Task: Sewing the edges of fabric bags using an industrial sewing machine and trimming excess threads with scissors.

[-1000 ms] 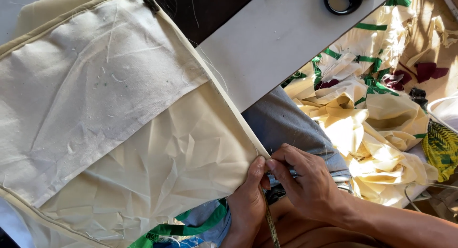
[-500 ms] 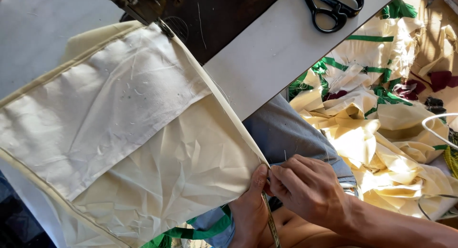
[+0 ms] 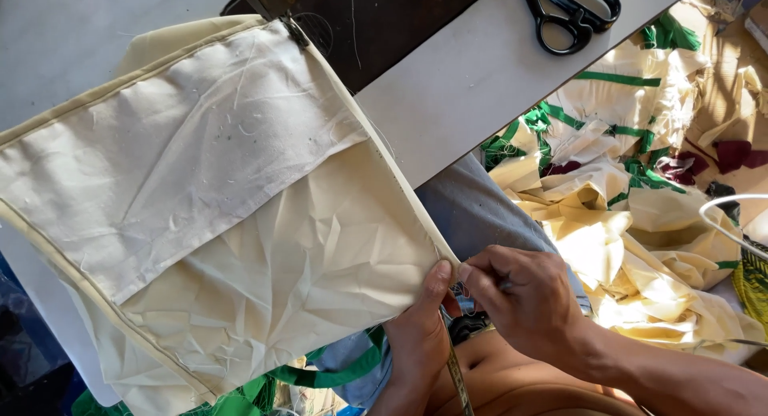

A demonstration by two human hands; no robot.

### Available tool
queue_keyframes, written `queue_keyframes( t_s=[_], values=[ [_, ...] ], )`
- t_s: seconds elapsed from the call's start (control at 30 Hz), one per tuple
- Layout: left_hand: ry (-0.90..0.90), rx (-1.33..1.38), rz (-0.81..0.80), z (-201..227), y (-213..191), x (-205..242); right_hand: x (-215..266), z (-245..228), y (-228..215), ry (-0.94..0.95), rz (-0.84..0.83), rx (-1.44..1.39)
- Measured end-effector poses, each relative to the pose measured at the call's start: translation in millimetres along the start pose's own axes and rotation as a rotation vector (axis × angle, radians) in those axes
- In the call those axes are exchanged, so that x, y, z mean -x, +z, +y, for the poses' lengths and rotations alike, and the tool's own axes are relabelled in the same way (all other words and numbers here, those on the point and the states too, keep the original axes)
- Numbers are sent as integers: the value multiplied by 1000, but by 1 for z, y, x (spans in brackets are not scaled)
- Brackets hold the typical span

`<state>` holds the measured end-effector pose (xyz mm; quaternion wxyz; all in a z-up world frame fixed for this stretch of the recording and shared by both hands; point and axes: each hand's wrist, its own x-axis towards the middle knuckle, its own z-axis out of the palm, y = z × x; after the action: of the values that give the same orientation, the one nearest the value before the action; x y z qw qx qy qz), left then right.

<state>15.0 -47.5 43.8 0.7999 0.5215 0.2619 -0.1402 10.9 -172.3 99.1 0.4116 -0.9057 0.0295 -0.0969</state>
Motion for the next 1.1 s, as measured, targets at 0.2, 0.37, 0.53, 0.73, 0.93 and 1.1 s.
queue_keyframes(
  t_s=[0.2, 0.37, 0.53, 0.73, 0.93, 1.1],
  values=[
    [-34, -91, 29, 8, 3, 3, 7, 5, 2, 23, -46, -30],
    [6, -56, 40, -1, 2, -1, 7, 8, 6, -188, 21, 34],
    [0, 88, 136, -15, -1, -7, -5, -5, 0, -533, 74, 181],
    [-135, -104, 119, 10, 2, -1, -5, -5, -13, -741, -133, 494],
    [-351, -67, 224, 53, 20, 15, -9, -23, -14, -871, -157, 803],
    [-209, 135, 141, 40, 18, 8, -17, -30, -17, -948, -123, 853]
  ],
)
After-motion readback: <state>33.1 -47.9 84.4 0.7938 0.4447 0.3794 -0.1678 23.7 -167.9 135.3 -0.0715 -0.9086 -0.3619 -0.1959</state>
